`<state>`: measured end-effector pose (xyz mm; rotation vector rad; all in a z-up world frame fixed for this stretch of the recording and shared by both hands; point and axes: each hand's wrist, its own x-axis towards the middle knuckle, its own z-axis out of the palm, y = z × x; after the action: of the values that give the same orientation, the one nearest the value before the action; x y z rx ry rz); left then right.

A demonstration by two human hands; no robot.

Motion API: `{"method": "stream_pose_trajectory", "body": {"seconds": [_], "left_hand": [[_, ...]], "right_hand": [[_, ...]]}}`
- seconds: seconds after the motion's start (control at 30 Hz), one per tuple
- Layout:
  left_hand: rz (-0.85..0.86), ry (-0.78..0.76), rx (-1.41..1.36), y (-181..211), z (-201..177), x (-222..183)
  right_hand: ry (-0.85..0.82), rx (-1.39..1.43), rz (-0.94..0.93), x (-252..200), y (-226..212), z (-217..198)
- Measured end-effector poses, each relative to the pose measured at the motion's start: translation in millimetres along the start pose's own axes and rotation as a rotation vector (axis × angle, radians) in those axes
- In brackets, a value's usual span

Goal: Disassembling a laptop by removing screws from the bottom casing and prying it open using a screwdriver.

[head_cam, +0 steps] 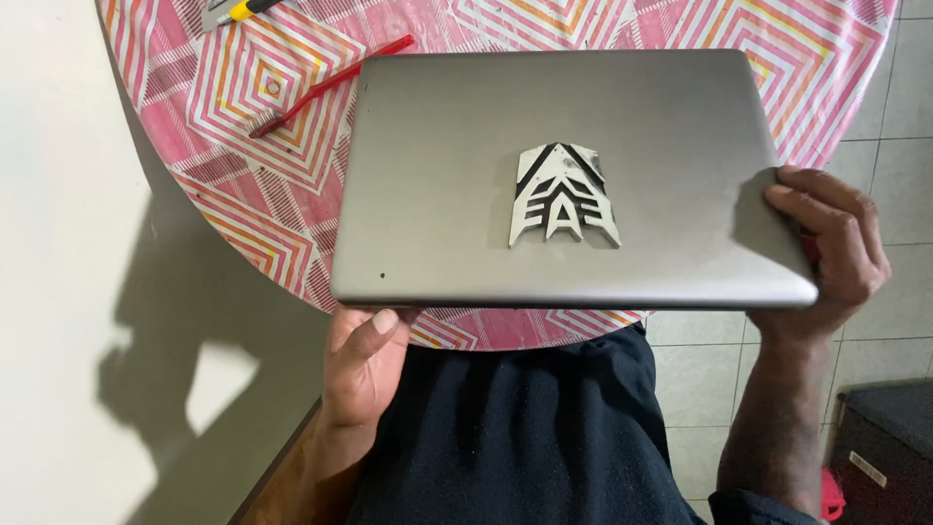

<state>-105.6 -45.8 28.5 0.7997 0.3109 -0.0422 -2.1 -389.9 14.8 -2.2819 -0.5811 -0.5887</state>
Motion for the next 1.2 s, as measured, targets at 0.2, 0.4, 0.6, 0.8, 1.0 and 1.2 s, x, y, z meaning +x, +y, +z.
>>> {"method": "stream_pose_trajectory", "body": {"seconds": [0.2, 0.4, 0.6, 0.8, 1.0, 1.2], "left_hand": [[0.172, -0.003, 0.643, 13, -16, 27], [0.672, -0.231, 1.049, 51, 8, 107], [0.773, -0.328, 0.887, 59, 23, 130], [0.614, 0.015, 0.822, 39, -7, 123], [0.476, 0.122, 1.014, 56, 19, 114], [0.387, 0.072, 0.902, 57, 26, 121]], "right_hand": [[-0.052, 0.037, -0.055, 27, 13, -8], [-0.081, 0.204, 0.012, 48, 26, -5], [-0.043, 0.262, 0.308, 67, 28, -3], [-0.102, 0.162, 0.965, 70, 32, -4], [-0.223, 0.187, 0.9, 84, 28, -5], [-0.361, 0.165, 0.849, 114, 1, 4]]}}
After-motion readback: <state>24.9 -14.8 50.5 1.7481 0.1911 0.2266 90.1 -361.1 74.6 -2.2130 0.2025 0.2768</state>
